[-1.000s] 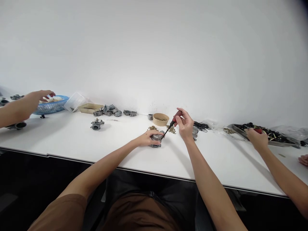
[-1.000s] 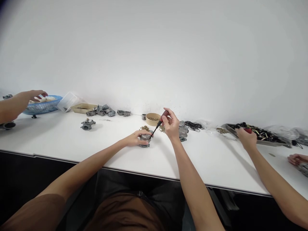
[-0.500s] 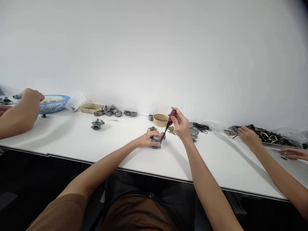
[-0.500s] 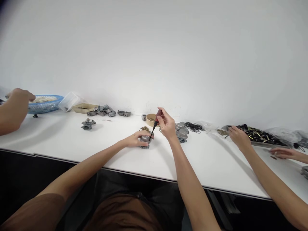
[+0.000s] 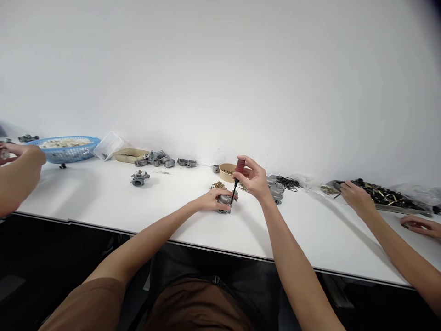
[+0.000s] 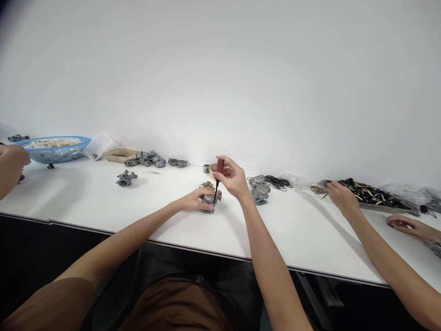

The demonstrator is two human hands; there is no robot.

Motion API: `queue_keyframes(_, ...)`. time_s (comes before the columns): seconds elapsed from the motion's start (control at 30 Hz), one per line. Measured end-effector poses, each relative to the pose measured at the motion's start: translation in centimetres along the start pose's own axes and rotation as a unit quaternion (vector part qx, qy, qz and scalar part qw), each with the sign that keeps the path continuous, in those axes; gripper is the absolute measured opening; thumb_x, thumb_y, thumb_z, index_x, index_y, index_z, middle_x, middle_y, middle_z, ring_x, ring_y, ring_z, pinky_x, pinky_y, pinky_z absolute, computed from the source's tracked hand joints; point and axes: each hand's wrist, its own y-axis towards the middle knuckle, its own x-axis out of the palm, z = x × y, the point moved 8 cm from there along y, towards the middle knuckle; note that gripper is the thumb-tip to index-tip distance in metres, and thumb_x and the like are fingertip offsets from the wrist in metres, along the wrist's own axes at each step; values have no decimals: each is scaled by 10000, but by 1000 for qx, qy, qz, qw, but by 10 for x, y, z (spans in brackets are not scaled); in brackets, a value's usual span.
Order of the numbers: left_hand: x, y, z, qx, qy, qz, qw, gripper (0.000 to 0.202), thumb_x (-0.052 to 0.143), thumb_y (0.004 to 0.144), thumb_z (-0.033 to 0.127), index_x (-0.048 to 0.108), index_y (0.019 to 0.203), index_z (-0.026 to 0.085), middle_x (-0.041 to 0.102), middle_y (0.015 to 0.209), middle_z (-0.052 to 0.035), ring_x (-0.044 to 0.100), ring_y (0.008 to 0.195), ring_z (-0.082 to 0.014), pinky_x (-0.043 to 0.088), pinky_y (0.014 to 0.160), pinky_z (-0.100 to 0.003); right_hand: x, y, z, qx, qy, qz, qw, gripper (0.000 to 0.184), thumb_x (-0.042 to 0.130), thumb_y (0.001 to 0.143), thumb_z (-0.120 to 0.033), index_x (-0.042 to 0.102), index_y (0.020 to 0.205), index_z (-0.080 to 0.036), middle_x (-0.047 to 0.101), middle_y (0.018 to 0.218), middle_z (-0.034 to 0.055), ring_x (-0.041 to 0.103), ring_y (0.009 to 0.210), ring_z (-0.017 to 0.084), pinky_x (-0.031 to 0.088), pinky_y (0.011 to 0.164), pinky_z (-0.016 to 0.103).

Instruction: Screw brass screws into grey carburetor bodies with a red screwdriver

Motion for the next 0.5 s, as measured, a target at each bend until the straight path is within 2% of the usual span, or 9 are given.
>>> queue_keyframes(0.07, 0, 0, 0, -3, -3, 2, 1000, 527, 773, 822, 451, 676, 1295, 241, 666, 1189, -83, 614, 1087, -253, 479, 995, -390, -4, 0, -1, -13, -8, 12, 1000, 505, 782, 794, -450, 614, 1228, -253, 656, 1014, 50, 666, 847, 180, 597, 799, 347)
queue_keyframes(0.2, -2, 0, -2, -15, -13, 9, 1000, 535, 790, 807, 442, 679, 1293, 246, 663, 1245, -82, 604, 1148, -260, 471, 1022, -387, 0, 1, -1, -8, 57, -39, 998, 557, 722, 843, -483, 553, 1321, -252, 659, 1128, 99, 697, 923, 218, 601, 838, 404)
queue_keyframes(0.37, -3, -1, -6, -32, -18, 4, 999, 545, 781, 812, 435, 668, 1314, 256, 658, 1279, -71, 598, 1178, -255, 491, 992, -366, -14, 2, 3, -6, 0, 32, 999, 553, 844, 724, -455, 632, 1189, -244, 653, 902, 26, 669, 824, 188, 606, 788, 363)
queue_keyframes(0.5, -4, -1, -8, -39, -32, 4, 999, 561, 796, 793, 429, 672, 1306, 239, 651, 1298, -78, 599, 1180, -258, 506, 955, -351, -3, 2, 1, -10, 72, -36, 997, 561, 764, 815, -466, 578, 1303, -260, 663, 1100, 84, 686, 942, 220, 601, 837, 395)
